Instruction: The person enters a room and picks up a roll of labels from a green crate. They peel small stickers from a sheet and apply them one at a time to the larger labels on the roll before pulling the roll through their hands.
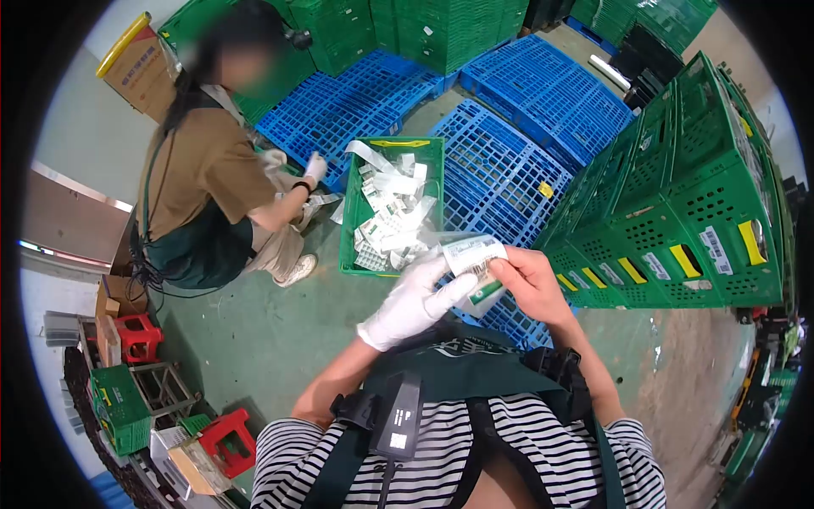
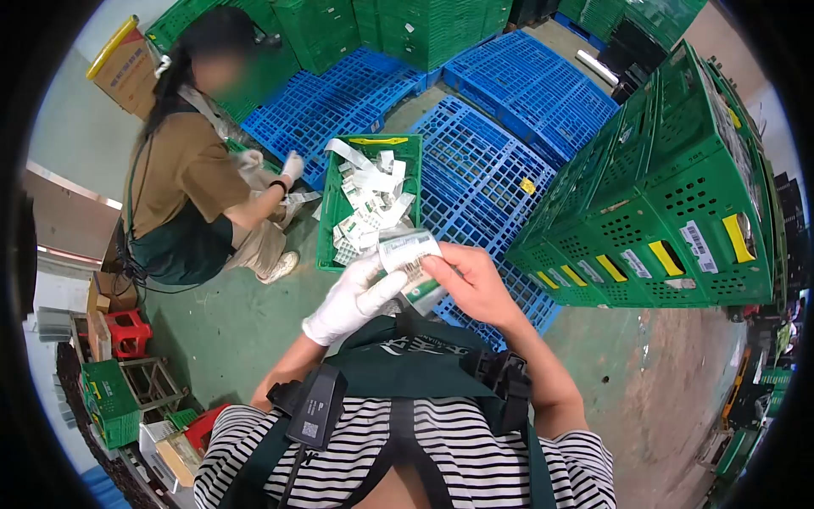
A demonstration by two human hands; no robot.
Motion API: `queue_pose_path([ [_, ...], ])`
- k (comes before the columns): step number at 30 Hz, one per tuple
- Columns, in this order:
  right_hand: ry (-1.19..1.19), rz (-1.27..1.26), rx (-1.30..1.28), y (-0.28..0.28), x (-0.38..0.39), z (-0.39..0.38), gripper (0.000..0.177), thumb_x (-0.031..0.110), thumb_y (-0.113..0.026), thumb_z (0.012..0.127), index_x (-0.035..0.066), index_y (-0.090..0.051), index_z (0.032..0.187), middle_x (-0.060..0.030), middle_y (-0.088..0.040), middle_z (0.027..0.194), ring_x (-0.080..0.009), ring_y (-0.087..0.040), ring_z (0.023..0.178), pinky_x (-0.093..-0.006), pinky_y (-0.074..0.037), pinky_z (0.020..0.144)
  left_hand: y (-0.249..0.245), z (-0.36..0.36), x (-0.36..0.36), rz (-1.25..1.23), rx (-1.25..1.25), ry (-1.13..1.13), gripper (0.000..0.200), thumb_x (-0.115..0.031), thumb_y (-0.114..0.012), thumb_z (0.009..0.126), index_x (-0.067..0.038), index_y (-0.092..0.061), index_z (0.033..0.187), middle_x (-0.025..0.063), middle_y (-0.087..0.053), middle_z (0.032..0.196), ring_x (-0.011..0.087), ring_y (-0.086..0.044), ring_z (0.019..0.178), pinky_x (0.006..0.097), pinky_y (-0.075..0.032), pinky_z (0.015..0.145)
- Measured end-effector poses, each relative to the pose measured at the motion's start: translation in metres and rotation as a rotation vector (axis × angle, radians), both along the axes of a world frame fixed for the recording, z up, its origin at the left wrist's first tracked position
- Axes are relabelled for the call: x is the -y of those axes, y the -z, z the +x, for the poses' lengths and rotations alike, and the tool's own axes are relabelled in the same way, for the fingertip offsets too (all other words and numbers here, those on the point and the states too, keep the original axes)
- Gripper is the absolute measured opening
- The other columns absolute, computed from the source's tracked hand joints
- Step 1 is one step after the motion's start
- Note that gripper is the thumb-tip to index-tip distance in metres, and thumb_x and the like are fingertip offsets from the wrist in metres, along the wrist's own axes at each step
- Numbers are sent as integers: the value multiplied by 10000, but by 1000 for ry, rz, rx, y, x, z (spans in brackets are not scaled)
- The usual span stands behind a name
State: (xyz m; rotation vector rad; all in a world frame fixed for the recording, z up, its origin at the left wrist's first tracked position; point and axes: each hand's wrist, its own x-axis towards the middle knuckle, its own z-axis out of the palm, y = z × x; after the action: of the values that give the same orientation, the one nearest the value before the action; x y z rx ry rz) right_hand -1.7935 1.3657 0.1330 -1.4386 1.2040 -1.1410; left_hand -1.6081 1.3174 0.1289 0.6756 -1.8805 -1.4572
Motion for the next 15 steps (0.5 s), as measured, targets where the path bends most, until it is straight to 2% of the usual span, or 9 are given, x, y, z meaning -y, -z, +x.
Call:
queue_pose_path([
  [1,-79,-19,-41,-5,0,-5,232,166,-491,912,-20,-596,1003,-75,-622,776,-96,-548,684,-252,-450,637,-6,9,4,-47,104,47,308,-212,-556,839,-42,-598,1093,120,-616,1034,252,-580,946,351,-431,845],
  [2,-154,-35,-80,-9,-2,-11,230,163,-490,912,-24,-595,998,-73,-618,762,-89,-538,676,-254,-449,627,-11,25,13,15,400,140,261,-195,-585,809,-48,-622,1022,94,-616,989,226,-585,910,340,-443,810],
  [4,-272,62,-86,-15,-2,-23,230,166,-485,915,-26,-595,978,-55,-587,702,-95,-519,625,-255,-436,587,-3,38,23,122,229,-54,203,-183,-588,797,-42,-632,937,70,-610,927,194,-587,872,325,-450,776],
  [6,-371,98,-62,-21,2,-30,233,181,-491,914,-23,-597,955,-50,-583,697,-94,-503,606,-251,-427,575,-31,25,36,-58,106,-80,195,-171,-581,794,-45,-616,939,70,-600,914,185,-577,893,316,-440,798],
  [7,-376,90,-22,-22,2,-28,236,197,-500,912,-16,-601,925,-49,-581,685,-88,-489,593,-253,-418,557,-20,5,38,-68,-30,-56,218,-160,-565,806,-45,-593,989,85,-592,954,200,-563,927,330,-424,838],
  [8,-383,90,-25,-22,3,-28,236,197,-500,912,-16,-601,925,-49,-581,685,-88,-489,593,-253,-418,557,-22,-3,43,-216,35,111,300,-214,-502,858,-31,-543,1093,77,-542,1106,193,-525,972,329,-394,889],
  [10,-483,53,-155,-24,5,-33,247,217,-509,909,-9,-607,913,-59,-572,665,-88,-504,586,-256,-420,547,-13,-19,42,-164,64,368,280,-237,-483,880,-38,-546,1067,84,-552,1073,207,-526,950,324,-395,883],
  [12,-492,79,-149,-31,3,-35,252,230,-518,904,-3,-614,915,-78,-570,651,-109,-514,566,-260,-425,541,-29,-24,37,-11,240,484,249,-258,-474,900,-30,-547,966,97,-572,836,176,-538,772,316,-425,705],
  [15,-415,27,-194,-26,-5,-37,246,235,-518,901,7,-608,872,-90,-571,641,-162,-493,518,-277,-409,509,-16,-22,31,21,157,473,226,-250,-486,897,-28,-530,881,62,-500,710,139,-473,661,294,-399,622],
])
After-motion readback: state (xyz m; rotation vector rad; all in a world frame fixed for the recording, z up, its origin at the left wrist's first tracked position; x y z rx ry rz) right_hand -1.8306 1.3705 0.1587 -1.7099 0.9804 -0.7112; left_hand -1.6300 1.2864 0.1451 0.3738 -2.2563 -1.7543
